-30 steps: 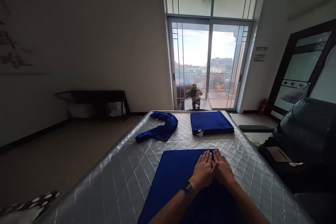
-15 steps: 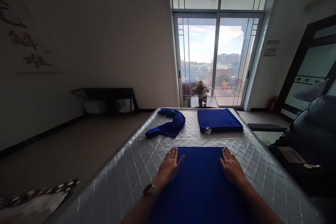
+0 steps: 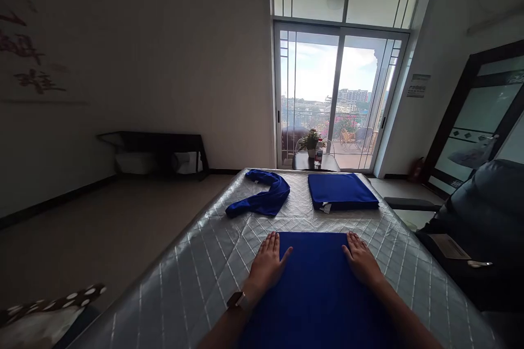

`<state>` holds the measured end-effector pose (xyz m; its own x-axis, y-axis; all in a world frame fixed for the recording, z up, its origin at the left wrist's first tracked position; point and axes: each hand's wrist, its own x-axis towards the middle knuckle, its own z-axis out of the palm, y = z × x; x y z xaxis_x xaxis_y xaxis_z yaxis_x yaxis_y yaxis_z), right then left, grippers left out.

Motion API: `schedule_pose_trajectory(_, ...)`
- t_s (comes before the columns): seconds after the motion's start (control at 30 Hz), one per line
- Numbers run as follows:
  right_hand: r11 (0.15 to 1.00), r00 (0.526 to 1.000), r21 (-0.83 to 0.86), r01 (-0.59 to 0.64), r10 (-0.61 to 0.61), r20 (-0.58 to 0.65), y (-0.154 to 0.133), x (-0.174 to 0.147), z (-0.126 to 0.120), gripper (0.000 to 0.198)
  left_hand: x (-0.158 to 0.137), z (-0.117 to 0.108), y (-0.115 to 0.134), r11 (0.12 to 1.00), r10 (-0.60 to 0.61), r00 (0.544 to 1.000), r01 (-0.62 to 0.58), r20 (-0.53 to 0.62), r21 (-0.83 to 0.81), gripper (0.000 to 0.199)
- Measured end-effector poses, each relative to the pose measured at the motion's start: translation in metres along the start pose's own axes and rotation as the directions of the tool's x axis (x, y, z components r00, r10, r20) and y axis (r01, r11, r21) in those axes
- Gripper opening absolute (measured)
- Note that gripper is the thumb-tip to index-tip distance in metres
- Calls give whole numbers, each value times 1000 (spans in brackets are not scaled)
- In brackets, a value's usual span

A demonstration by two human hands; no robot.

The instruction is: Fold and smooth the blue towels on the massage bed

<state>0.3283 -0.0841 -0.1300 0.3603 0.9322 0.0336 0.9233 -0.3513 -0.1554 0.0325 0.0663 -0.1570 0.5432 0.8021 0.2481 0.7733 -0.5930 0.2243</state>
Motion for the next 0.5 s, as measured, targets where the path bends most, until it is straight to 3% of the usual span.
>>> schedule_pose_trajectory(0.13, 1000, 1000, 28, -3, 4, -16, 0, -1, 4, 71, -2, 0, 2, 999, 0, 1000, -1, 18, 44, 90)
schedule_pose_trajectory(0.37, 998, 1000, 64, -20, 21, -18, -2, -2, 4, 70, 5, -15, 9, 983, -66, 986, 38, 151, 182, 97)
schedule_pose_trajectory(0.43, 997, 1000, 76, -15, 17, -26, -3, -3, 3, 69, 9, -20, 26, 971, -85, 988, 52, 132, 235, 95)
schedule_pose_trajectory(0.5, 996, 999, 85, -11, 14, -35, -4, -3, 3, 69, 13, -21, 57, 972, -43, 994, 19, 100, 236, 92)
